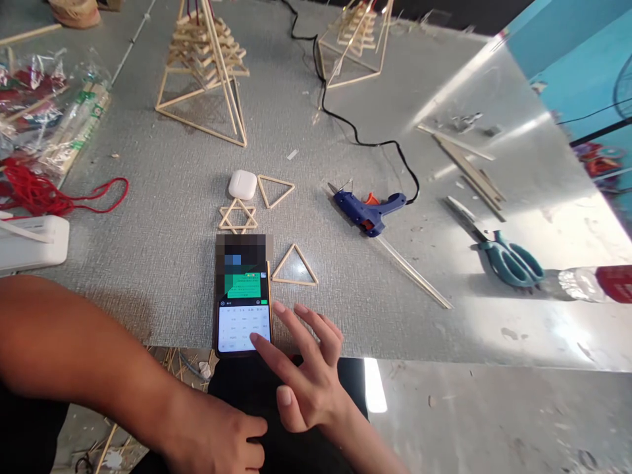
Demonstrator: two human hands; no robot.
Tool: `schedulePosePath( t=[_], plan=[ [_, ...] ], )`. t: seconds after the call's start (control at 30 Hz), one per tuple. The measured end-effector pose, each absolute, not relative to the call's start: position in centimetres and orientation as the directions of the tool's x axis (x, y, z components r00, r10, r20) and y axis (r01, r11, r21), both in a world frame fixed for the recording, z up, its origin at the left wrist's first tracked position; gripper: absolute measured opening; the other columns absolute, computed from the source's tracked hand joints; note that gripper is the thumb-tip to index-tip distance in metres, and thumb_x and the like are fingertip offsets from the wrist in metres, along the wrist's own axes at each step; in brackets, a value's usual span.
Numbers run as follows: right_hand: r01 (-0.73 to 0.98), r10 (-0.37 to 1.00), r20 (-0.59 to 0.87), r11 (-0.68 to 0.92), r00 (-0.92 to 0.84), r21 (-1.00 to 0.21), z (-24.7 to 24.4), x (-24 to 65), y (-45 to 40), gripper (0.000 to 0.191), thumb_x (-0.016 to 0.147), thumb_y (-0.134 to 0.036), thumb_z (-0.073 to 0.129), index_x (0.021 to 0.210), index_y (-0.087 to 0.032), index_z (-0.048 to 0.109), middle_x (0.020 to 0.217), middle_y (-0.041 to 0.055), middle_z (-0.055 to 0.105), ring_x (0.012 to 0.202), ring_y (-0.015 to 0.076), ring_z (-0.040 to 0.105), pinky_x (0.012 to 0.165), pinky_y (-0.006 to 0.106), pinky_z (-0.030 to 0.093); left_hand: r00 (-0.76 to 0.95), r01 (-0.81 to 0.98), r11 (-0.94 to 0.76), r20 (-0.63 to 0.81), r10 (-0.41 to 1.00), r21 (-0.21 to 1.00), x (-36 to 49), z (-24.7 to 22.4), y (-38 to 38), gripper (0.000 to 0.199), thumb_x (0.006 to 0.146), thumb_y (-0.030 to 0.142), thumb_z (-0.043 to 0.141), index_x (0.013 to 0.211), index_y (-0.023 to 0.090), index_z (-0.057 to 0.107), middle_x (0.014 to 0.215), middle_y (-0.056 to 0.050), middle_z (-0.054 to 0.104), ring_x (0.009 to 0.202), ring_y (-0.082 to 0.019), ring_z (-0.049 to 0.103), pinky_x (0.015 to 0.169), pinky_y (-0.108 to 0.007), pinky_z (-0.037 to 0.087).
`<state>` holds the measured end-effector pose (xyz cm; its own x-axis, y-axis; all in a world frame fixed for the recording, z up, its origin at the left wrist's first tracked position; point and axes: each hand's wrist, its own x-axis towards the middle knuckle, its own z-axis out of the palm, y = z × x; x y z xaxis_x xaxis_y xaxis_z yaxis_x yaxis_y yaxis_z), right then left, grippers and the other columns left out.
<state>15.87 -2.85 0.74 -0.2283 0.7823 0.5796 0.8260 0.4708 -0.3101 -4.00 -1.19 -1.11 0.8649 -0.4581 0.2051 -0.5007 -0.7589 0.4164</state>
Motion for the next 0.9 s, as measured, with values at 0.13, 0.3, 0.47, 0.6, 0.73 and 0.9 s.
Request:
schedulePosePath(
  t=[0.13,0.3,0.47,0.6,0.73,0.9],
  plan=[
    [0.821,0.775,0.564,0.501,-0.285,-0.274,0.7,15.8,-2.8,0.060,0.111,-0.040,0.020,0.153,-0.035,0.061,0.170,0.0051,0.045,0.142,0.0339,0.048,0.110,0.051,0.037,0.865,-0.498,-0.760,0.177,-0.470,0.417,-4.0,-0.9,-1.0,0.035,0.085,0.028,0.077,0.066,0.022,0.049,0.075,0.004,0.067,0.072,-0.012,0.061,0.078,-0.034,0.050],
    [0.843,0.796,0.528,0.477,-0.295,-0.248,1.0,15.0,-2.3,0.061,0.111,-0.045,0.019,0.159,-0.035,0.054,0.169,0.0088,0.047,0.142,0.0363,0.047,0.110,0.052,0.037,0.868,-0.493,-0.759,0.179,-0.464,0.425,-4.0,-0.9,-1.1,0.026,0.086,0.028,0.076,0.070,0.021,0.056,0.076,0.003,0.068,0.074,-0.012,0.062,0.079,-0.035,0.050],
    [0.861,0.813,0.529,0.433,-0.245,-0.267,0.8,14.9,-2.4,0.060,0.111,-0.045,0.019,0.160,-0.036,0.053,0.175,0.0059,0.036,0.150,0.0355,0.042,0.113,0.052,0.036,0.870,-0.483,-0.750,0.152,-0.469,0.451,-3.9,-0.6,-1.0,0.037,0.086,0.027,0.078,0.065,0.022,0.048,0.079,0.002,0.070,0.075,-0.014,0.064,0.080,-0.035,0.050],
    [0.879,0.821,0.556,0.354,-0.129,-0.318,0.4,15.5,-2.9,0.059,0.110,-0.040,0.020,0.153,-0.039,0.060,0.172,0.0025,0.041,0.150,0.0381,0.043,0.111,0.058,0.039,0.870,-0.486,-0.741,0.176,-0.461,0.463,-3.9,-0.6,-1.0,0.053,0.082,0.026,0.082,0.060,0.022,0.034,0.076,0.003,0.070,0.073,-0.014,0.062,0.079,-0.035,0.050],
    [0.869,0.820,0.548,0.383,-0.164,-0.312,0.8,15.1,-2.5,0.061,0.110,-0.041,0.018,0.155,-0.035,0.059,0.176,0.0055,0.036,0.154,0.0380,0.040,0.111,0.058,0.038,0.876,-0.477,-0.749,0.178,-0.448,0.460,-4.1,-0.9,-1.2,0.044,0.082,0.029,0.083,0.063,0.022,0.044,0.074,0.003,0.067,0.071,-0.014,0.061,0.079,-0.035,0.051],
    [0.831,0.828,0.489,0.460,-0.275,-0.312,2.0,13.7,-1.1,0.062,0.111,-0.045,0.015,0.144,-0.026,0.065,0.181,0.0079,0.024,0.161,0.0352,0.029,0.118,0.054,0.030,0.874,-0.486,-0.766,0.230,-0.429,0.421,-4.4,-1.4,-1.6,0.024,0.083,0.028,0.081,0.071,0.022,0.062,0.074,0.002,0.066,0.071,-0.014,0.061,0.081,-0.035,0.050]
  ],
)
